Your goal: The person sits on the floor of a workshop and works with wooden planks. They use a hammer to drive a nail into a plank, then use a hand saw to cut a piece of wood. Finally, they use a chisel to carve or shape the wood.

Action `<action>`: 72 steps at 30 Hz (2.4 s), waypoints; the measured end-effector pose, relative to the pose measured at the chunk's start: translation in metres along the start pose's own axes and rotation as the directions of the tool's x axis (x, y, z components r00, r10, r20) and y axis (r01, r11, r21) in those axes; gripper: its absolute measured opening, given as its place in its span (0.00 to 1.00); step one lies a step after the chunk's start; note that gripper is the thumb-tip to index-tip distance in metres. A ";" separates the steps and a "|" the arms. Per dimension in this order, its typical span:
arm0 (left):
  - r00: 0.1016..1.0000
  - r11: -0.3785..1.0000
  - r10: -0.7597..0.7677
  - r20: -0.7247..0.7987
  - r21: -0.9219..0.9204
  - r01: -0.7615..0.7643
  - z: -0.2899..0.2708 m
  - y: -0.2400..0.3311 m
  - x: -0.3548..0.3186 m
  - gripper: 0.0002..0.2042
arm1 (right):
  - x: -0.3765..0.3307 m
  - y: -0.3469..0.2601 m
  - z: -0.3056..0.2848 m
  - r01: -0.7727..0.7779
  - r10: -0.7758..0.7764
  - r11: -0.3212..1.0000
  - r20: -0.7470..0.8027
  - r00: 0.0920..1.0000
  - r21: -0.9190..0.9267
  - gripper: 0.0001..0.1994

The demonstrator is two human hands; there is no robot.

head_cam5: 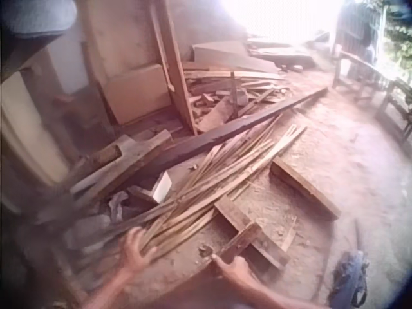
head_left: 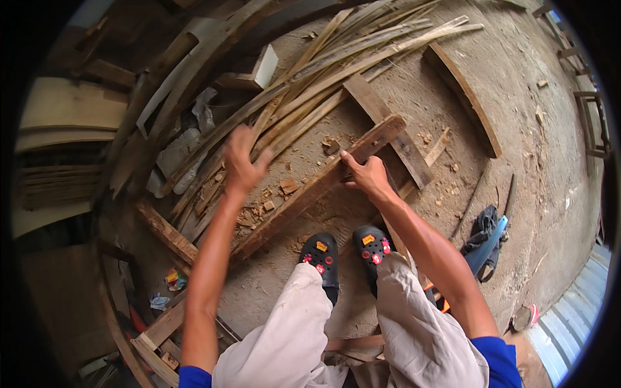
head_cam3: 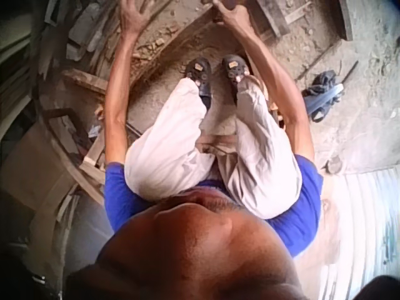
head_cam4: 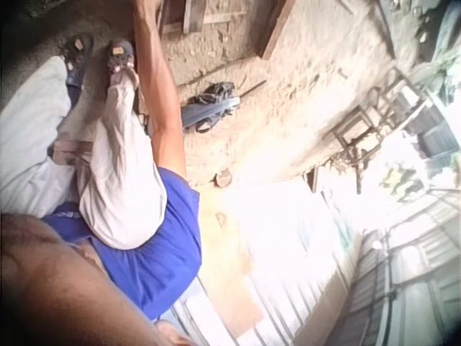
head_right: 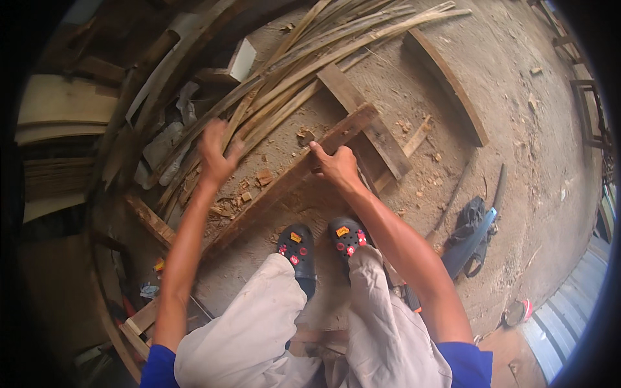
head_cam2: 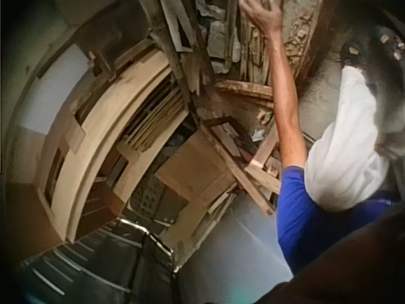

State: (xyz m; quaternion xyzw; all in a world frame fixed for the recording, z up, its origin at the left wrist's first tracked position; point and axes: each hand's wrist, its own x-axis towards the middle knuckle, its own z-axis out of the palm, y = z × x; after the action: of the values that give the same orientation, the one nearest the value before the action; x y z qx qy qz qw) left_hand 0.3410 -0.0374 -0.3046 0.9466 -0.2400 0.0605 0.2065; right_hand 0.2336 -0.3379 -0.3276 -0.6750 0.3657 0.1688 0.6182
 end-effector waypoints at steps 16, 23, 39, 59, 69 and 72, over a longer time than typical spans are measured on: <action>0.948 0.861 -0.313 -0.060 0.403 0.310 -0.125 -0.165 0.121 0.37 | -0.006 -0.009 -0.007 -0.082 0.072 0.982 0.068 0.995 0.170 0.18; 0.996 0.892 -0.032 -0.086 0.447 0.067 -0.223 -0.074 0.112 0.31 | 0.007 0.000 -0.012 -0.086 0.076 0.969 0.051 0.996 0.233 0.16; 0.995 0.945 0.058 -0.083 0.325 -0.028 -0.286 0.166 0.012 0.36 | 0.082 0.031 -0.298 -0.218 -0.715 0.474 -0.518 0.469 -0.853 0.37; 0.953 0.856 -0.266 -0.145 0.418 0.303 -0.389 0.026 -0.232 0.34 | -0.170 0.010 -0.327 0.177 -0.284 0.808 -0.109 0.953 -0.562 0.32; 0.960 0.860 -0.269 -0.076 0.430 0.275 -0.399 0.036 -0.237 0.36 | -0.374 -0.154 -0.212 0.451 -0.181 0.205 0.419 0.890 -0.869 0.30; 0.967 0.865 -0.233 -0.101 0.434 0.254 -0.416 0.060 -0.227 0.36 | -0.385 -0.131 -0.141 0.460 0.062 0.183 0.477 0.876 -0.869 0.35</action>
State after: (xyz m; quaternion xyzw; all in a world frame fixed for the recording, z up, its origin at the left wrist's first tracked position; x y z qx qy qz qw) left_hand 0.1065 0.1863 0.0461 0.9897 -0.0938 0.1081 -0.0031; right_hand 0.0338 -0.3671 0.0521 -0.8997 -0.0547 0.4115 0.1350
